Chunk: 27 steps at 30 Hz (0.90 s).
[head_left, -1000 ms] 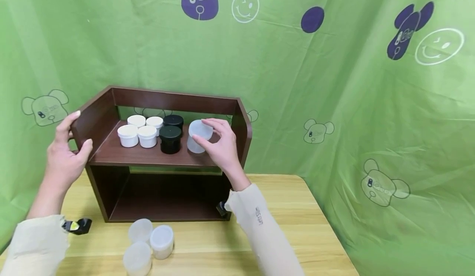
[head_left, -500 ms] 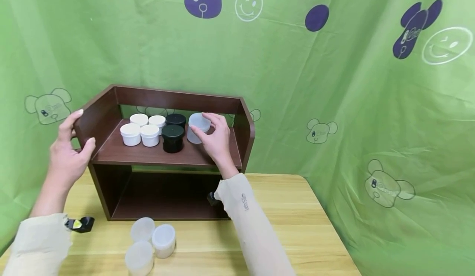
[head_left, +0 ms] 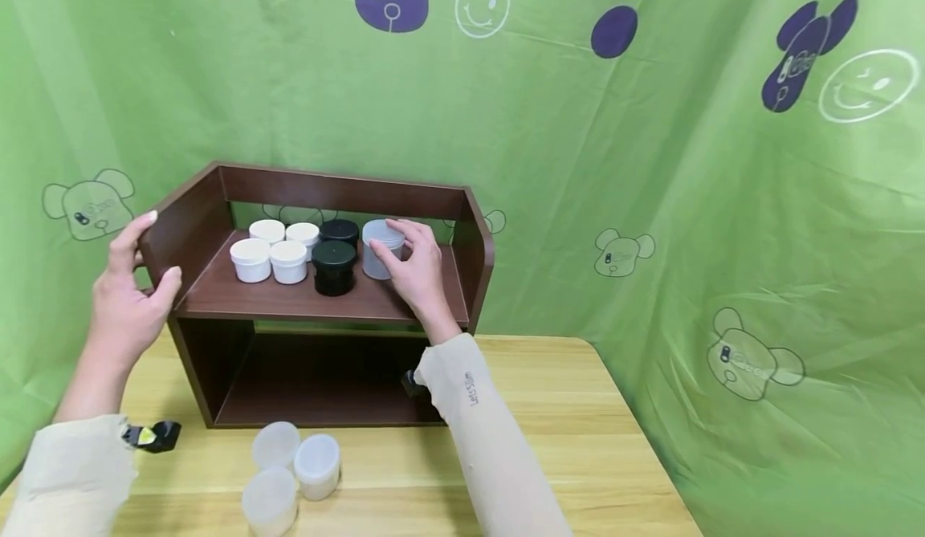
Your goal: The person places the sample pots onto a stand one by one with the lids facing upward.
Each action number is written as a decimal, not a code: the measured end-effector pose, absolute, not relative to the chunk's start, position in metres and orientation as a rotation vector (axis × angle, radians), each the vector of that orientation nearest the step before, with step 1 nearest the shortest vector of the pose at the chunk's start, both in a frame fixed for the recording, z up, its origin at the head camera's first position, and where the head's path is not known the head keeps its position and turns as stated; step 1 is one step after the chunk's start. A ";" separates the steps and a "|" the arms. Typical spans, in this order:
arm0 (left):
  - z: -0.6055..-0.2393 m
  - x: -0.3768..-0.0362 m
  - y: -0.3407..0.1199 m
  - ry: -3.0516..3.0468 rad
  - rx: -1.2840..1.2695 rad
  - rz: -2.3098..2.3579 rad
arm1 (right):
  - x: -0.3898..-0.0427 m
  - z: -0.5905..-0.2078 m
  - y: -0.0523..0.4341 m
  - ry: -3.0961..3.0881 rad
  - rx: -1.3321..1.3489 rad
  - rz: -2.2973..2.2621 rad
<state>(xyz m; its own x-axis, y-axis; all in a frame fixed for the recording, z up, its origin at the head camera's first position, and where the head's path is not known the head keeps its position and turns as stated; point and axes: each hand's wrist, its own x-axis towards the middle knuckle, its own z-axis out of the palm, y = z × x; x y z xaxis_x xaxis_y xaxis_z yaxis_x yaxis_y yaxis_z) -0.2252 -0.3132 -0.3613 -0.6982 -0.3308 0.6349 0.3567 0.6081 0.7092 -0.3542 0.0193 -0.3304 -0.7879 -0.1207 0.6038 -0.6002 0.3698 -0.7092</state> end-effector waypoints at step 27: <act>-0.362 -0.226 -0.313 -2.056 -0.008 -1.113 | -0.354 -0.330 0.019 -2.282 0.606 1.360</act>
<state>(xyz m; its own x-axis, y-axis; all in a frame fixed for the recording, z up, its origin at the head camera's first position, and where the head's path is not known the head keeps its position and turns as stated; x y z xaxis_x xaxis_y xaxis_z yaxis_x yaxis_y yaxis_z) -0.2257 -0.3127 -0.3620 -0.6940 -0.3372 0.6361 0.3481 0.6162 0.7065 -0.3543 0.0194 -0.3298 -0.8195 -0.1544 0.5519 -0.5589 0.4284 -0.7100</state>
